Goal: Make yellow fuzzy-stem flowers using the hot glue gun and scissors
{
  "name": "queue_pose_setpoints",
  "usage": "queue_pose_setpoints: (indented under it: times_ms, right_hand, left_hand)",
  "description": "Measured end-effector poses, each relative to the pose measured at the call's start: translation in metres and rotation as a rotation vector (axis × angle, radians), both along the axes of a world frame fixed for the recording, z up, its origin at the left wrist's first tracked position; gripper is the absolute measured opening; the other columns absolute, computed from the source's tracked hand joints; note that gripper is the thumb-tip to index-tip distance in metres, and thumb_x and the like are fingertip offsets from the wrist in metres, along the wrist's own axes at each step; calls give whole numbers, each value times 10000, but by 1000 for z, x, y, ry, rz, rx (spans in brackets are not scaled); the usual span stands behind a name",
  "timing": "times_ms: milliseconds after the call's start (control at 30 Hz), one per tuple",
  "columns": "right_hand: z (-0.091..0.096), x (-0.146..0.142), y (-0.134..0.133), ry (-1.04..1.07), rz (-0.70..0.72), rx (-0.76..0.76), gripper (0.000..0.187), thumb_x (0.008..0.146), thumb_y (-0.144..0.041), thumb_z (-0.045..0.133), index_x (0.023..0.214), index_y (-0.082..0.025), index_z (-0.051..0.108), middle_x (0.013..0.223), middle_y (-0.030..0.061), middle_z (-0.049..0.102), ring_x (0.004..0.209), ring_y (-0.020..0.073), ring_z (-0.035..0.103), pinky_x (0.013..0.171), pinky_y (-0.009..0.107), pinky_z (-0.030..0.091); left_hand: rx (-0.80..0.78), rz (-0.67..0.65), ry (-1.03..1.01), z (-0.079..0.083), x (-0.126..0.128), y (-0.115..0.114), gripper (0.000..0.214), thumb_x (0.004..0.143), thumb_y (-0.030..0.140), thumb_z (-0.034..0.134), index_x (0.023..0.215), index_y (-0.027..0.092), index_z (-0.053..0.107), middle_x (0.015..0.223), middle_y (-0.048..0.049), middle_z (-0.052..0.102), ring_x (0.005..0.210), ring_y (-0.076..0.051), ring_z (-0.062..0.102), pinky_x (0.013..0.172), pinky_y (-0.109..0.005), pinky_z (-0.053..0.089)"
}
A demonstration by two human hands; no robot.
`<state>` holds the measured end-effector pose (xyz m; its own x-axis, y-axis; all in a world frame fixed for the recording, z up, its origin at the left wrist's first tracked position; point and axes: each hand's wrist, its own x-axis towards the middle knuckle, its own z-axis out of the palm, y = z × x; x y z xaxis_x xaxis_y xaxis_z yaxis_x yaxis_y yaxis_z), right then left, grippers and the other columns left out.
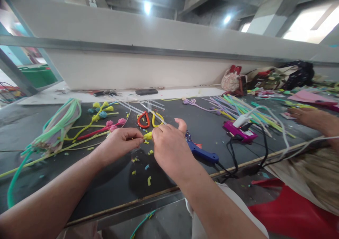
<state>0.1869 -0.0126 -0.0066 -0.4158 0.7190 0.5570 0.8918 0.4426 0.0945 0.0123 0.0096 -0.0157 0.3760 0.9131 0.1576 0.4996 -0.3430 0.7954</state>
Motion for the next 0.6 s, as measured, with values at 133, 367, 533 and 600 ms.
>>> queue_pose_setpoints:
  times_ms: [133,367,533,600]
  right_hand:
    - [1,1,0,-18,-2,-5,200,746,-21,474,665,-186,555,662,-8,592,691,162,556,967,433,169]
    - [0,0,0,-10,-6,-29,196,756,-30,477,671,-189,551,670,-13,594,705,165,566,974,435,164]
    - [0,0,1,4,-6,-23,198,764,-34,481,657,-189,543,650,-21,582,690,161,566,967,427,169]
    - [1,0,1,15,-4,-21,203,774,-41,481,647,-189,537,640,-23,580,677,157,565,962,422,175]
  left_hand:
    - [-11,-16,-6,0,0,1,180,745,248,500,663,153,629,585,34,522,581,-109,458,527,-204,328]
    - [-33,-38,-11,0,-1,1,176,746,246,493,651,157,612,594,35,530,587,-109,462,531,-206,321]
    - [-46,-42,-12,0,-2,0,177,746,250,493,646,156,605,598,32,529,594,-111,462,543,-212,322]
    - [-54,-48,-17,0,-3,0,174,743,251,498,645,156,606,599,31,531,593,-112,461,546,-214,323]
